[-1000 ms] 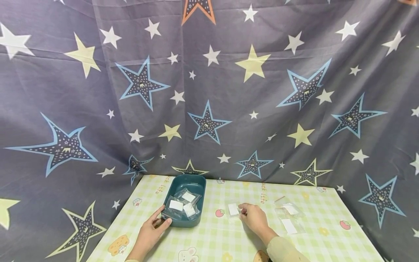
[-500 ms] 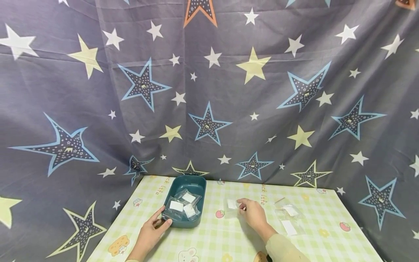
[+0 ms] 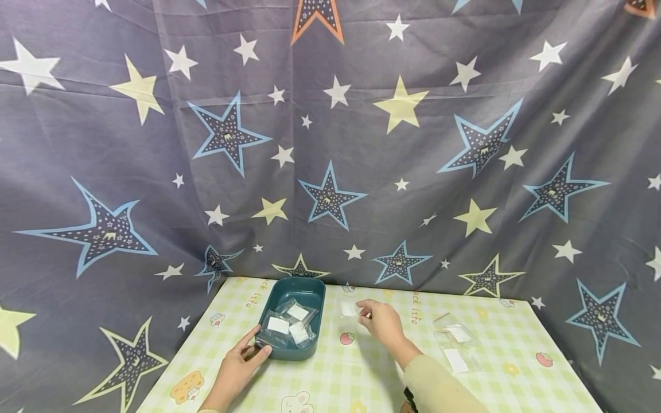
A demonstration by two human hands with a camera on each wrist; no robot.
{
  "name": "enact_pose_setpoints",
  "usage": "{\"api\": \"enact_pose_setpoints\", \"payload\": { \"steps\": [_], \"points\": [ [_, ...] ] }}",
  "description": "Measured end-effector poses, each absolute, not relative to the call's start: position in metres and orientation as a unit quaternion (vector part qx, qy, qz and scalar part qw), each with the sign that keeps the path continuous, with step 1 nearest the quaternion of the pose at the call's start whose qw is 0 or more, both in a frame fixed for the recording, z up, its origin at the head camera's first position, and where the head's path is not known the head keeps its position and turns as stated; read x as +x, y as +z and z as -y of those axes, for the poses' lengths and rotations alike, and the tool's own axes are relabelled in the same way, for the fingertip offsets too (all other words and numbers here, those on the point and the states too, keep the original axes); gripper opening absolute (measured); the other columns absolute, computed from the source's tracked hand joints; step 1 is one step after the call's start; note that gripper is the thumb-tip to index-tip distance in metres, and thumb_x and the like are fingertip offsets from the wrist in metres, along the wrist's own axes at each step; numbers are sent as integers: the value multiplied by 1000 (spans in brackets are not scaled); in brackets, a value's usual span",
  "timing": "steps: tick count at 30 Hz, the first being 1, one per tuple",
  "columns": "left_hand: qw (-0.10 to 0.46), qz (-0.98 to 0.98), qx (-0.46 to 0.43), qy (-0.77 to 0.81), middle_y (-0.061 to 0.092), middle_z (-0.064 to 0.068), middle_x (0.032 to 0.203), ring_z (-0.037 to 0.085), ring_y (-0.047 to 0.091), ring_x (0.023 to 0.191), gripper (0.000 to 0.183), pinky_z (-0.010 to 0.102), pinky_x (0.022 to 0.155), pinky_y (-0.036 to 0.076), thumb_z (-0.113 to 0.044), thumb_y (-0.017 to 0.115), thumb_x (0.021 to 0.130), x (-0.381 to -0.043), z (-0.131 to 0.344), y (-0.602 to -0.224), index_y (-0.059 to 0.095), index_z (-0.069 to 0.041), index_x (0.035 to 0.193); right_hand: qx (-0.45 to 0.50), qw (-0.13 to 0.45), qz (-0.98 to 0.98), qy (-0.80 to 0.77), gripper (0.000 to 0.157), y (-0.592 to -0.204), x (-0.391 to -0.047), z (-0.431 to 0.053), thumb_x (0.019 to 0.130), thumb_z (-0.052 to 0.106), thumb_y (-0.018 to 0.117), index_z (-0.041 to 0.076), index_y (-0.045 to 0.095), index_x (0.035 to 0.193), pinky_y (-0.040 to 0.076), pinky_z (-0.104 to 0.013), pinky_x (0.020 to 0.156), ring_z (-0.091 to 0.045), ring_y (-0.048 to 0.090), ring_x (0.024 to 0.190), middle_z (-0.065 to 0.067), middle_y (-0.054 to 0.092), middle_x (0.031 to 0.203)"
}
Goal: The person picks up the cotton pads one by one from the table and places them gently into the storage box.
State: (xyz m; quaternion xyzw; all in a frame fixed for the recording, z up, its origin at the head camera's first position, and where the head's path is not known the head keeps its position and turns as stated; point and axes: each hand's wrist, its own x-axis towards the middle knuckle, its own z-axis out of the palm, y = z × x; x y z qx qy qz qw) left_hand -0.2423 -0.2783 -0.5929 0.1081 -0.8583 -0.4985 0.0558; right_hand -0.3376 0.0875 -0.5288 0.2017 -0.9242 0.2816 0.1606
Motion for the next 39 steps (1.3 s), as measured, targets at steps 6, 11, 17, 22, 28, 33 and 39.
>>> {"api": "enact_pose_setpoints", "payload": {
  "steps": [6,11,17,22,28,33,39],
  "points": [
    [58,855,109,-504,62,28,149,42,64,138,83,49,104,61,-57,79,93,-243,279,-594,47,-26,164,224,151,919,287,31,-516,-336,-62,91,10,84,13,80,121,54,-28,68,-10,72,76,4,82,89],
    [57,856,111,-502,63,28,148,42,65,137,82,49,103,62,-56,79,94,-242,278,-593,48,-26,163,241,140,917,285,32,-509,-332,-39,92,13,84,15,79,123,56,-29,69,-9,73,78,5,82,92],
    [53,858,107,-500,61,29,150,42,64,137,82,50,103,62,-57,78,94,-241,278,-590,47,-27,164,266,135,914,274,30,-506,-324,-9,90,11,85,15,80,119,56,-27,68,-8,74,79,7,82,91],
    [54,857,104,-501,62,29,148,42,64,137,82,50,103,62,-56,78,94,-241,278,-590,47,-26,164,279,128,912,271,28,-511,-315,13,90,13,86,16,81,118,57,-27,69,-8,74,81,7,81,90],
    [53,856,106,-504,63,29,147,43,64,137,82,49,102,62,-58,78,94,-241,277,-591,48,-26,164,286,135,914,256,27,-526,-308,33,89,14,87,20,82,116,57,-25,68,-5,73,80,11,80,88],
    [55,856,105,-502,61,30,149,44,64,136,82,49,101,63,-57,78,94,-241,277,-592,48,-26,163,275,141,919,244,26,-537,-304,40,90,15,86,21,83,114,55,-25,65,-5,73,78,14,80,87],
    [61,856,106,-502,61,30,149,44,64,137,81,48,102,62,-57,79,94,-242,278,-593,49,-27,163,264,142,917,265,25,-540,-302,42,88,12,87,19,83,112,58,-29,67,-9,76,80,11,81,87]
  ]
}}
